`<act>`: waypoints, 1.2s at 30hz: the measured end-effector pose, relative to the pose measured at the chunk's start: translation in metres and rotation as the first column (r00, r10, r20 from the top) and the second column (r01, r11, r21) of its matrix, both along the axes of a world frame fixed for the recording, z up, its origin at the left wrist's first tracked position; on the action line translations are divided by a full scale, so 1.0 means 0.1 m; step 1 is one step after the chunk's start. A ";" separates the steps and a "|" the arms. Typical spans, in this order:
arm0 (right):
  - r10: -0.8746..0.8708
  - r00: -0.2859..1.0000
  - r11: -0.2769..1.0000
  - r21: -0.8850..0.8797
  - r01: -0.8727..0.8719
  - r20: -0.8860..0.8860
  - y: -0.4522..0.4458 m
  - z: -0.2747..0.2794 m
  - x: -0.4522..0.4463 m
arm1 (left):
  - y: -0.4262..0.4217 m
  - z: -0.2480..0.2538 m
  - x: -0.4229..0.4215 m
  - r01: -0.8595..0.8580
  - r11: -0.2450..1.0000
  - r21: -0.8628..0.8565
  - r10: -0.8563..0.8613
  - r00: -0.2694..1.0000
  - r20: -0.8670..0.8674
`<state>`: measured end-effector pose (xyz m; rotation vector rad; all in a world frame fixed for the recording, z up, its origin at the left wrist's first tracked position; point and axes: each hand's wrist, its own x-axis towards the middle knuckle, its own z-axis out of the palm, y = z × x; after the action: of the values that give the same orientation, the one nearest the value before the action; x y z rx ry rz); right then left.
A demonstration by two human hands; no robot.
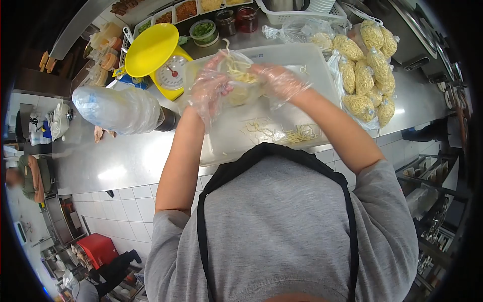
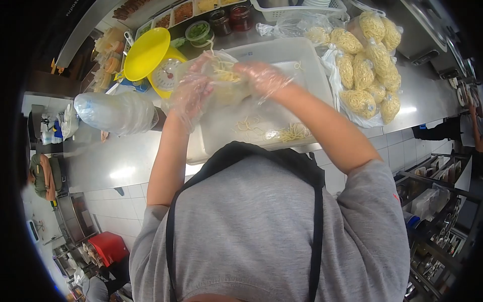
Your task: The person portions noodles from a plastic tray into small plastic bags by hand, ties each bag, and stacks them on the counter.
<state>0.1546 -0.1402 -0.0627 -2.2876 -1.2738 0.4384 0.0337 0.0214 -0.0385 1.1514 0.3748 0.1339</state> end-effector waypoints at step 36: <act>0.322 0.929 0.808 -0.458 -0.371 -0.184 -0.59 -0.20 0.56 | 0.02 -0.15 -0.07 -0.119 0.987 0.107 0.108 0.989 0.102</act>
<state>0.2103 -0.1992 -0.0826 -2.3736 -1.6921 1.1019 0.0265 0.0229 -0.0537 1.2302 0.3512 0.3130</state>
